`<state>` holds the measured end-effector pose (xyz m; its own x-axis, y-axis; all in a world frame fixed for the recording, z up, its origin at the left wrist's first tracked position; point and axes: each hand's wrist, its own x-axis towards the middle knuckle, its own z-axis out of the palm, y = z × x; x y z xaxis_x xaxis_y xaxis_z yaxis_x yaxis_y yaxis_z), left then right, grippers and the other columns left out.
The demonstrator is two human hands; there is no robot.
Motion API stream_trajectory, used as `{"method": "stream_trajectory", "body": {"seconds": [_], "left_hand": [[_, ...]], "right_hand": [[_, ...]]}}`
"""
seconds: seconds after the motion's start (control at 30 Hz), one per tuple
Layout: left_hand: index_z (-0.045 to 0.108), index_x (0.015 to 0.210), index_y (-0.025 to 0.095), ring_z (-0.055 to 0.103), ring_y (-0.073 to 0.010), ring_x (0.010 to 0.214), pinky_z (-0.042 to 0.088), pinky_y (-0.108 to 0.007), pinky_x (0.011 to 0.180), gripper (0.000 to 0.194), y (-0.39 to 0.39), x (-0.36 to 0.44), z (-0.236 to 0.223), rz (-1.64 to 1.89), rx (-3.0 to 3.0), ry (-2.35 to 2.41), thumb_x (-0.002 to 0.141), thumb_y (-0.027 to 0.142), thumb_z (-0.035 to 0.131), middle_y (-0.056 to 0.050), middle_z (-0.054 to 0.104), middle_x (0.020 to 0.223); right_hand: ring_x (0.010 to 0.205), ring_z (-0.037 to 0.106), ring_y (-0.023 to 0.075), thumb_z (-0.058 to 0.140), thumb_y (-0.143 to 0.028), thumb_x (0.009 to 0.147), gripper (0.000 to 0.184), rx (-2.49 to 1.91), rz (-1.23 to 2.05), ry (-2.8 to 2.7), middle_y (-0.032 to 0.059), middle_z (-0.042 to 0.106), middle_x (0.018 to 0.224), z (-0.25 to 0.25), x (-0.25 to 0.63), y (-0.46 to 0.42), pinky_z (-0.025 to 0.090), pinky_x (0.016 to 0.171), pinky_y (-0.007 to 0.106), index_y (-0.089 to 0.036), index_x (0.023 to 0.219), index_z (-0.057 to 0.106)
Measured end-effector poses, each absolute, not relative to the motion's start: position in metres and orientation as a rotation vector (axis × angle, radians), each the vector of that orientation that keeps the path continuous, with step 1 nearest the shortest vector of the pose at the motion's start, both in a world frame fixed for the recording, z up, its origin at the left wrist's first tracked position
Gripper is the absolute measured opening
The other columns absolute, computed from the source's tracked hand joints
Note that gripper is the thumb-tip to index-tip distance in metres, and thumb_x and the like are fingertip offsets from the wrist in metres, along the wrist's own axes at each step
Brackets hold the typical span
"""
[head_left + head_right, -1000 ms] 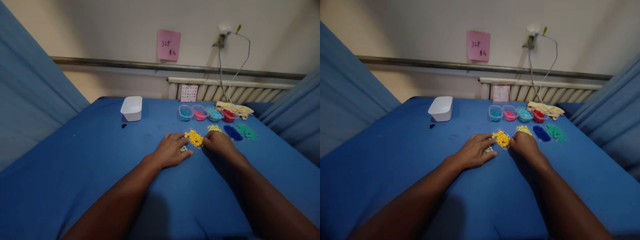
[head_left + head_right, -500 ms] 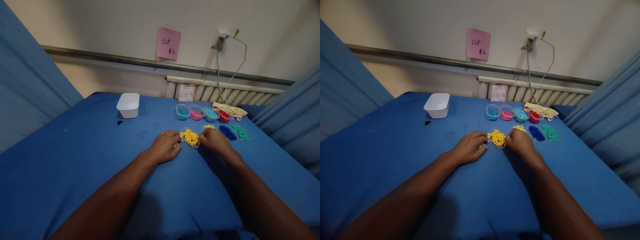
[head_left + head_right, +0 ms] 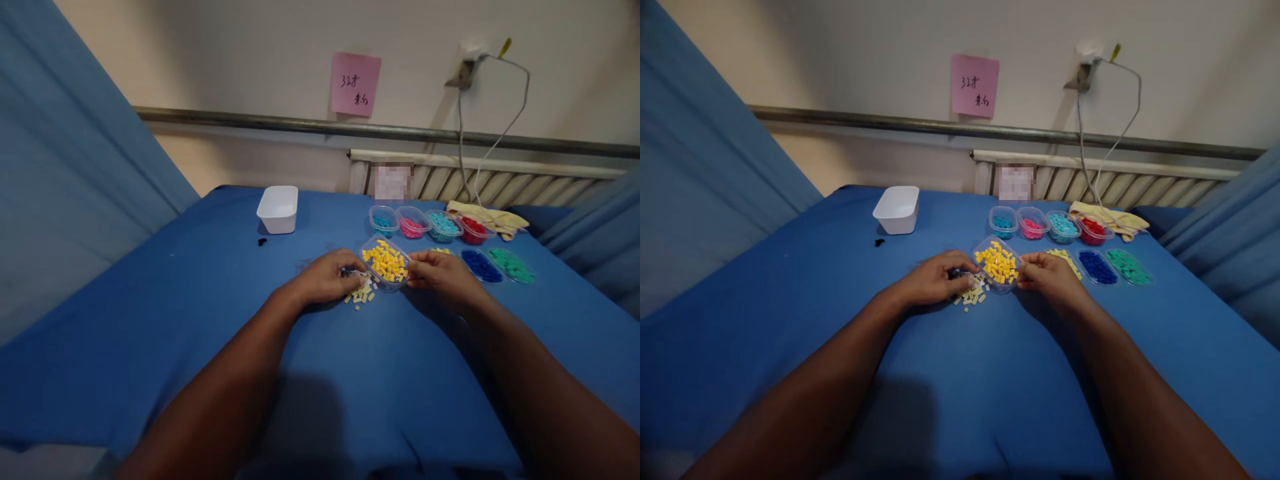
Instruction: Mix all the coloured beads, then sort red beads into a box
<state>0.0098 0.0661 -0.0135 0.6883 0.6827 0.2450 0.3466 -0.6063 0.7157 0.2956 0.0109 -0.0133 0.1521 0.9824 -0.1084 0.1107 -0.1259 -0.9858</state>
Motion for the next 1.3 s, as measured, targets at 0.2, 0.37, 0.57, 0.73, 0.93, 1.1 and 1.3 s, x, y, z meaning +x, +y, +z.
{"method": "stream_trajectory", "body": {"seconds": [0.2, 0.37, 0.57, 0.73, 0.93, 1.1, 1.3], "left_hand": [[0.078, 0.103, 0.022, 0.066, -0.0227, 0.101, 0.052, -0.037, 0.094, 0.013, 0.075, -0.002, -0.015, 0.607, 2.486, 0.752, 0.1, 0.028, 0.067, -0.006, 0.072, 0.105], [0.08, 0.105, 0.02, 0.069, -0.0218, 0.099, 0.053, -0.035, 0.092, 0.017, 0.087, -0.007, -0.028, 0.806, 2.386, 0.956, 0.097, 0.021, 0.065, -0.007, 0.074, 0.107], [0.078, 0.117, 0.017, 0.072, -0.0236, 0.107, 0.055, -0.038, 0.1, 0.027, 0.086, 0.004, -0.035, 1.119, 2.034, 1.113, 0.102, 0.029, 0.06, -0.008, 0.078, 0.115], [0.075, 0.129, 0.015, 0.071, -0.0249, 0.114, 0.053, -0.038, 0.106, 0.039, 0.077, 0.016, -0.036, 1.141, 1.926, 1.147, 0.108, 0.038, 0.052, -0.01, 0.077, 0.125], [0.076, 0.125, 0.017, 0.072, -0.0253, 0.108, 0.054, -0.039, 0.101, 0.037, 0.081, 0.017, -0.041, 1.176, 1.82, 1.19, 0.107, 0.036, 0.049, -0.007, 0.078, 0.115], [0.073, 0.127, 0.014, 0.073, -0.0255, 0.106, 0.057, -0.039, 0.098, 0.039, 0.09, 0.015, -0.05, 1.203, 1.695, 1.222, 0.102, 0.026, 0.047, -0.01, 0.078, 0.115], [0.073, 0.123, 0.013, 0.074, -0.025, 0.111, 0.056, -0.039, 0.103, 0.038, 0.086, 0.013, -0.046, 1.105, 1.756, 1.169, 0.104, 0.03, 0.045, -0.012, 0.079, 0.118]], "right_hand": [[0.067, 0.069, 0.017, 0.096, -0.029, 0.07, 0.03, -1.403, 1.198, -1.038, 0.005, 0.073, 0.074, -0.011, 0.286, 0.005, 0.065, 0.064, 0.028, -0.018, 0.086, 0.074], [0.068, 0.071, 0.0183, 0.094, -0.034, 0.073, 0.028, -1.374, 1.217, -1.066, 0.0055, 0.075, 0.077, -0.011, 0.272, 0.001, 0.065, 0.066, 0.029, -0.019, 0.086, 0.074], [0.068, 0.073, 0.0179, 0.091, -0.045, 0.076, 0.035, -1.357, 1.164, -1.172, 0.004, 0.075, 0.077, -0.007, 0.252, -0.004, 0.064, 0.068, 0.031, -0.018, 0.089, 0.073], [0.071, 0.072, 0.0183, 0.085, -0.05, 0.083, 0.035, -1.305, 1.061, -1.281, 0.0032, 0.075, 0.081, -0.011, 0.241, -0.005, 0.063, 0.071, 0.033, -0.019, 0.092, 0.07], [0.076, 0.073, 0.0202, 0.074, -0.044, 0.095, 0.025, -1.346, 0.623, -1.603, 0.0043, 0.076, 0.087, -0.014, 0.237, -0.012, 0.059, 0.072, 0.034, -0.021, 0.102, 0.072], [0.077, 0.073, 0.0189, 0.068, -0.034, 0.1, 0.013, -1.257, 0.321, -1.862, 0.0044, 0.077, 0.093, -0.006, 0.234, -0.023, 0.059, 0.072, 0.032, -0.021, 0.101, 0.071], [0.081, 0.074, 0.0204, 0.068, -0.035, 0.101, 0.014, -1.25, 0.189, -1.764, 0.0054, 0.076, 0.096, -0.007, 0.243, -0.02, 0.06, 0.075, 0.034, -0.022, 0.1, 0.071]]}}
